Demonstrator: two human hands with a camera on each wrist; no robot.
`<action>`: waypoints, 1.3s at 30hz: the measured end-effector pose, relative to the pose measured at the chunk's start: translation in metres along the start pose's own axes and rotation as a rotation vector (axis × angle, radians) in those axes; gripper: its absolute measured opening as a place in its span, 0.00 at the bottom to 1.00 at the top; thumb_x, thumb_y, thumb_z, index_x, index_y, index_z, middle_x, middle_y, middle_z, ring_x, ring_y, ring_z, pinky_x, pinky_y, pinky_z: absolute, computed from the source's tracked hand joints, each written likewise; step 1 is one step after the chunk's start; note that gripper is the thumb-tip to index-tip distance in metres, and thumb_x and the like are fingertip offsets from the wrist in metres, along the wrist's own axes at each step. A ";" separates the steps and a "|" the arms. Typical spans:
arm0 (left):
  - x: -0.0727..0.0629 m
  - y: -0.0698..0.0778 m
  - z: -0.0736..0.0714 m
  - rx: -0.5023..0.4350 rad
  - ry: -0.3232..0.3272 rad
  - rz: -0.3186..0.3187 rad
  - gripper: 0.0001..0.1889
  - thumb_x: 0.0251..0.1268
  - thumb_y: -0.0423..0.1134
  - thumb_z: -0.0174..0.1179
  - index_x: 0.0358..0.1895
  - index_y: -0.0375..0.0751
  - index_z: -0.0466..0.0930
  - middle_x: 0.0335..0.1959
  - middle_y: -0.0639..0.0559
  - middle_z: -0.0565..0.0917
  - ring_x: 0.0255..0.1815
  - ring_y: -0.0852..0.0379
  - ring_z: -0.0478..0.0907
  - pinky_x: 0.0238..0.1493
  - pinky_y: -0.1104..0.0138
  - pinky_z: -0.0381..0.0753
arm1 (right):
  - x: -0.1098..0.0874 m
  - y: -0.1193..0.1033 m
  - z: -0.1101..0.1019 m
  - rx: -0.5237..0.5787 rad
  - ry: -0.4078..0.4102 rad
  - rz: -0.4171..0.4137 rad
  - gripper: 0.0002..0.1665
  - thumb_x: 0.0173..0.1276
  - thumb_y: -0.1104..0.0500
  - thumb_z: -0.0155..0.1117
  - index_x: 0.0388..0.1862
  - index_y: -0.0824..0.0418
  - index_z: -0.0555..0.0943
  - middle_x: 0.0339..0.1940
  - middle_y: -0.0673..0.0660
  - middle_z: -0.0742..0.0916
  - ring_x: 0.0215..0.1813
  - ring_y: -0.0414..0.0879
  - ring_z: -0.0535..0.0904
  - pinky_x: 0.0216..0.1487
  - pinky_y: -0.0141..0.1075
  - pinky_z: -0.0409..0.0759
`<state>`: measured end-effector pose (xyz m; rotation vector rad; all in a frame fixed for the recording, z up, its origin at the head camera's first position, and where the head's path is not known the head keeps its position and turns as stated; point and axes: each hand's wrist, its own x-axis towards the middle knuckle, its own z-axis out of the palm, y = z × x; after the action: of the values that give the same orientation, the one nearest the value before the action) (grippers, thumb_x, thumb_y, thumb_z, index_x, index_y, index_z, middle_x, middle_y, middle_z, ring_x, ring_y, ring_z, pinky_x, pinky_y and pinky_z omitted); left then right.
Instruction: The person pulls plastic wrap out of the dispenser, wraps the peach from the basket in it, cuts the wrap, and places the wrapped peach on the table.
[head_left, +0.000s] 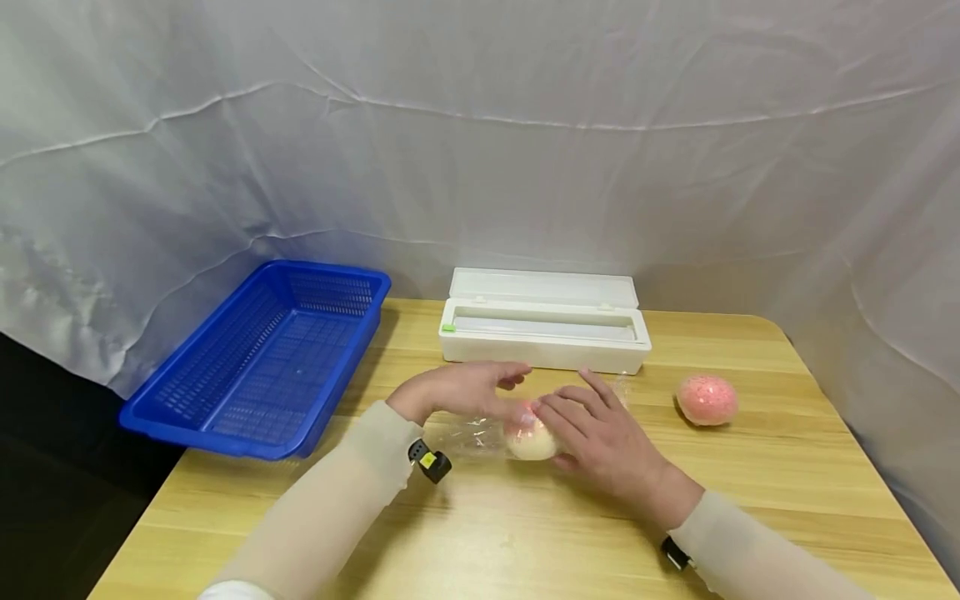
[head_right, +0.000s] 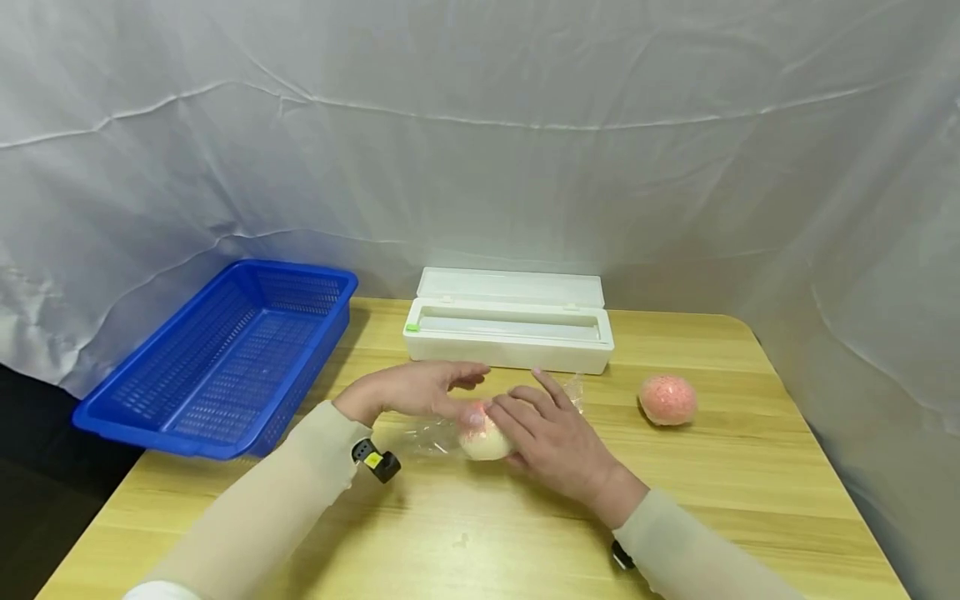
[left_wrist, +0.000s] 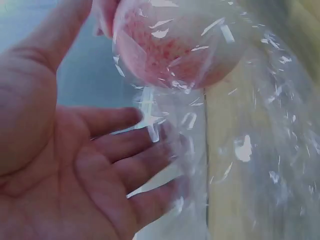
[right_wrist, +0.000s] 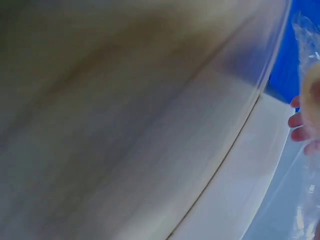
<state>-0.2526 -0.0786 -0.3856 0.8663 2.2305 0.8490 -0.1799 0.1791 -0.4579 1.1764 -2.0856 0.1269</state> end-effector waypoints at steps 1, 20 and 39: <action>0.000 0.002 0.001 0.005 -0.039 0.001 0.51 0.67 0.65 0.67 0.84 0.43 0.57 0.80 0.45 0.70 0.79 0.50 0.69 0.77 0.56 0.70 | 0.001 -0.001 0.000 -0.029 0.059 -0.042 0.36 0.69 0.42 0.65 0.68 0.64 0.80 0.62 0.58 0.86 0.62 0.57 0.79 0.79 0.62 0.64; -0.024 0.001 0.003 -0.090 0.194 0.110 0.30 0.63 0.54 0.76 0.67 0.53 0.81 0.46 0.60 0.86 0.44 0.59 0.82 0.47 0.64 0.84 | 0.009 0.010 -0.043 0.318 0.195 0.585 0.31 0.69 0.59 0.67 0.68 0.71 0.74 0.57 0.66 0.82 0.57 0.60 0.77 0.71 0.38 0.69; -0.035 -0.010 0.012 -0.121 0.165 0.099 0.30 0.62 0.54 0.77 0.67 0.56 0.81 0.49 0.62 0.87 0.46 0.60 0.83 0.50 0.64 0.85 | 0.001 0.031 -0.064 0.909 -0.145 0.985 0.07 0.81 0.58 0.63 0.47 0.60 0.84 0.52 0.53 0.83 0.50 0.41 0.77 0.48 0.30 0.77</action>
<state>-0.2261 -0.1064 -0.3897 0.8828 2.2633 1.1261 -0.1694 0.2223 -0.4026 0.4482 -2.6308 1.6020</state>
